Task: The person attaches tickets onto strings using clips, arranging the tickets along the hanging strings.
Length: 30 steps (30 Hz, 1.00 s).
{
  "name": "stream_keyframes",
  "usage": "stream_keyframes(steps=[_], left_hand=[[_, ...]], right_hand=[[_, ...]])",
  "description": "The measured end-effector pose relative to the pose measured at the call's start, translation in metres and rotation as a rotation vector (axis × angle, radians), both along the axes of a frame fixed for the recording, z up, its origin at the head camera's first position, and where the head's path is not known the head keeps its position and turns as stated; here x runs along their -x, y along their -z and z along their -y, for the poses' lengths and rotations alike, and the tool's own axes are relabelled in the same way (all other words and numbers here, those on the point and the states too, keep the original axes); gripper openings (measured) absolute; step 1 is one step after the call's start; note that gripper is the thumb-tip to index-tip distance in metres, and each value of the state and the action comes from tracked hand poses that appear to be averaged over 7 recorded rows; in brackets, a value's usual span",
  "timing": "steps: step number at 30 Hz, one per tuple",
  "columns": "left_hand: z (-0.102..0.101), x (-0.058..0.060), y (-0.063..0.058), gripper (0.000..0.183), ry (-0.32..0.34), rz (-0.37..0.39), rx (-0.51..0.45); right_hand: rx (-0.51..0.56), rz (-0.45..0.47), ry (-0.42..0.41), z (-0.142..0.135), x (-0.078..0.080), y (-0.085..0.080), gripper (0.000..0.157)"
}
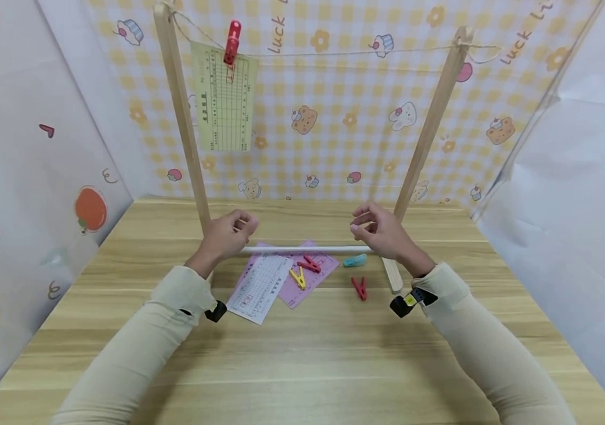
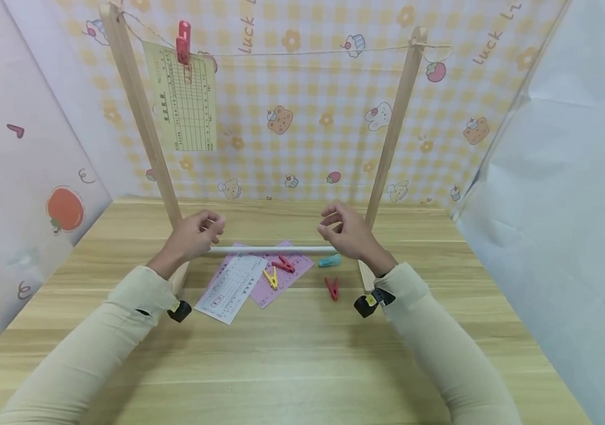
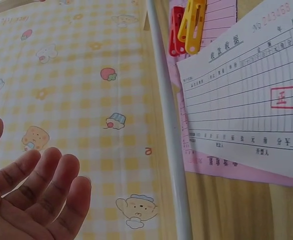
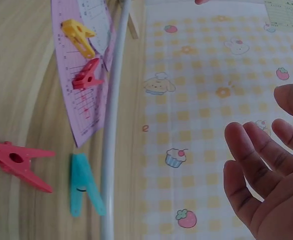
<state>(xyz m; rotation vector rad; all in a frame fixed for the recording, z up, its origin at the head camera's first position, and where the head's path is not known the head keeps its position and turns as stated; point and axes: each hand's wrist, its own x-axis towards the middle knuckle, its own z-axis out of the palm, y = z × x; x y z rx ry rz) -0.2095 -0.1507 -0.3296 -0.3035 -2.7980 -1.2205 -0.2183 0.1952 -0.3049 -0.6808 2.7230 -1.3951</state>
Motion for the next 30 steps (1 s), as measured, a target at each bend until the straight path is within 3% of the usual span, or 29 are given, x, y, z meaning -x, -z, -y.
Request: stream_keyframes(steps=[4,11,21,25,30], left_hand=[[-0.003,-0.001,0.007,0.043,0.016,0.004,0.033],[-0.005,-0.004,0.018,0.041,0.046,0.091,0.082],[-0.007,-0.008,0.031,0.038,0.059,0.142,0.093],[-0.01,-0.01,0.036,0.042,0.059,0.195,0.09],[-0.013,-0.009,0.04,0.046,0.032,0.207,0.178]], right_hand=[[-0.003,0.027,0.021,-0.004,-0.003,0.009,0.029],[-0.006,0.066,0.045,-0.005,-0.006,0.023,0.029],[-0.027,0.031,0.056,-0.006,-0.01,0.042,0.022],[-0.058,0.022,0.059,-0.009,-0.012,0.052,0.022],[-0.106,0.032,0.071,-0.009,-0.011,0.056,0.024]])
